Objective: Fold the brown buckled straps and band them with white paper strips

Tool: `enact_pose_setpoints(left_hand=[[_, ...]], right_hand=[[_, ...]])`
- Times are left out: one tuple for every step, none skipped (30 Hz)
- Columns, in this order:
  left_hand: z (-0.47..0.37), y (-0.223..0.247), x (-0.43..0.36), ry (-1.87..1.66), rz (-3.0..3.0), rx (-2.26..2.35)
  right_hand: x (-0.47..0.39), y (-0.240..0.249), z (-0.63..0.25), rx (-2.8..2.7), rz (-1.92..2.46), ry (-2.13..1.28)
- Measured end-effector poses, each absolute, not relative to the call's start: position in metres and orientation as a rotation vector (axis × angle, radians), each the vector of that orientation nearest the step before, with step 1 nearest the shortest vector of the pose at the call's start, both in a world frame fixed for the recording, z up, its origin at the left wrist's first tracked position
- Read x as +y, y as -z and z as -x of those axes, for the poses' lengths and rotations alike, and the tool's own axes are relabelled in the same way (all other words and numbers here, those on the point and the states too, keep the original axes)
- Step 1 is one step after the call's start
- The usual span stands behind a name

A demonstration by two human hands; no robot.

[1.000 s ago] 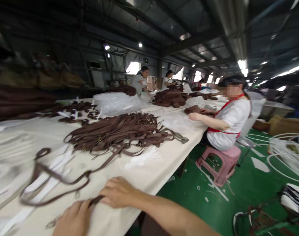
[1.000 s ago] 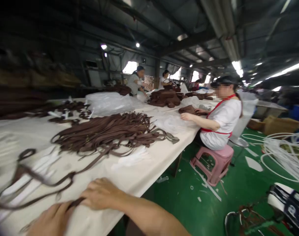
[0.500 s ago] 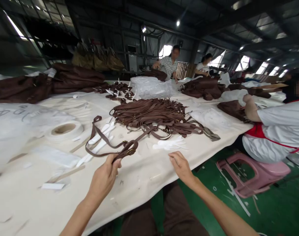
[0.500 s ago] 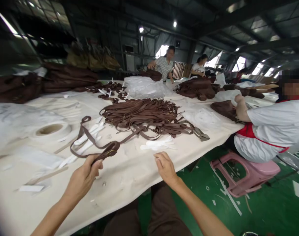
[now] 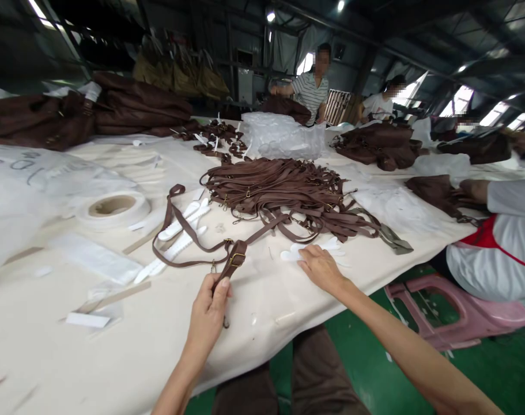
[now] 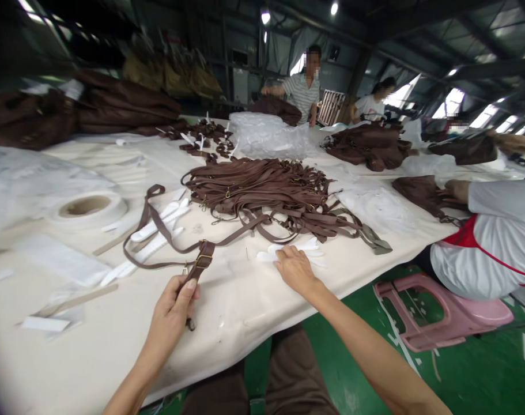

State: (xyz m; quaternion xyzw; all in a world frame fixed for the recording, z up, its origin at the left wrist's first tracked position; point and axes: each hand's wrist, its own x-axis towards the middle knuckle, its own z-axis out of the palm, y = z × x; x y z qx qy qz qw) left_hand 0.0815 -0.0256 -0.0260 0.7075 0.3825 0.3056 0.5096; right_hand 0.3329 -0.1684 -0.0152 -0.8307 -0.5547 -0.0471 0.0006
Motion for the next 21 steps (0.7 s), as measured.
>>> enact_pose_setpoints(left_hand=[[-0.081,0.026,-0.026,-0.734,-1.69,0.921],[-0.08,0.025,-0.026,-0.729,-1.679,0.922],[-0.079,0.025,-0.027,-0.727,-1.668,0.923],[-0.079,0.024,-0.027,-0.722,-1.655,0.922],[-0.078,0.023,-0.028,-0.72,-1.644,0.919],[-0.078,0.023,-0.028,-0.719,-1.632,0.915],[-0.078,0.023,-0.028,-0.717,-1.62,0.912],[-0.078,0.022,-0.029,-0.713,-1.608,0.91],[-0.078,0.022,-0.029,-0.706,-1.597,0.911],[-0.078,0.022,-0.03,-0.698,-1.586,0.914],[-0.078,0.021,-0.03,-0.692,-1.575,0.92],[-0.078,0.02,-0.031,-0.684,-1.563,0.924],[-0.078,0.018,-0.03,-0.677,-1.553,0.926],[-0.077,0.016,-0.03,-0.672,-1.547,0.926],[-0.077,0.014,-0.028,-0.676,-1.549,0.926],[-0.076,0.011,-0.027,-0.691,-1.56,0.923],[-0.075,0.007,-0.025,-0.707,-1.581,0.916],[-0.074,0.004,-0.023,-0.729,-1.604,0.91],[-0.073,0.001,-0.022,-0.741,-1.628,0.903],[-0.074,-0.002,-0.021,-0.733,-1.652,0.884],[-0.076,-0.003,-0.021,-0.72,-1.67,0.869]], right_hand=[[-0.163,0.014,-0.332,-1.809,2.626,0.146],[-0.159,0.012,-0.332,-1.862,2.633,0.144],[-0.156,0.012,-0.332,-1.899,2.635,0.143],[-0.154,0.012,-0.332,-1.92,2.634,0.141],[-0.153,0.012,-0.332,-1.932,2.634,0.139],[-0.152,0.013,-0.332,-1.944,2.636,0.14],[-0.152,0.014,-0.333,-1.952,2.637,0.142],[-0.152,0.016,-0.333,-1.954,2.639,0.146],[-0.152,0.017,-0.334,-1.95,2.642,0.152],[-0.152,0.018,-0.335,-1.942,2.644,0.159],[-0.151,0.019,-0.336,-1.933,2.642,0.166],[-0.151,0.018,-0.338,-1.925,2.637,0.174],[-0.151,0.015,-0.341,-1.92,2.631,0.185],[-0.15,0.011,-0.345,-1.908,2.625,0.204],[-0.15,0.005,-0.348,-1.882,2.62,0.23],[-0.15,-0.003,-0.351,-1.839,2.612,0.255],[-0.15,-0.013,-0.352,-1.772,2.6,0.267],[-0.151,-0.023,-0.351,-1.685,2.575,0.253],[-0.152,-0.032,-0.347,-1.593,2.526,0.201],[-0.153,-0.04,-0.339,-1.497,2.452,0.114],[-0.153,-0.046,-0.329,-1.407,2.351,-0.01]])
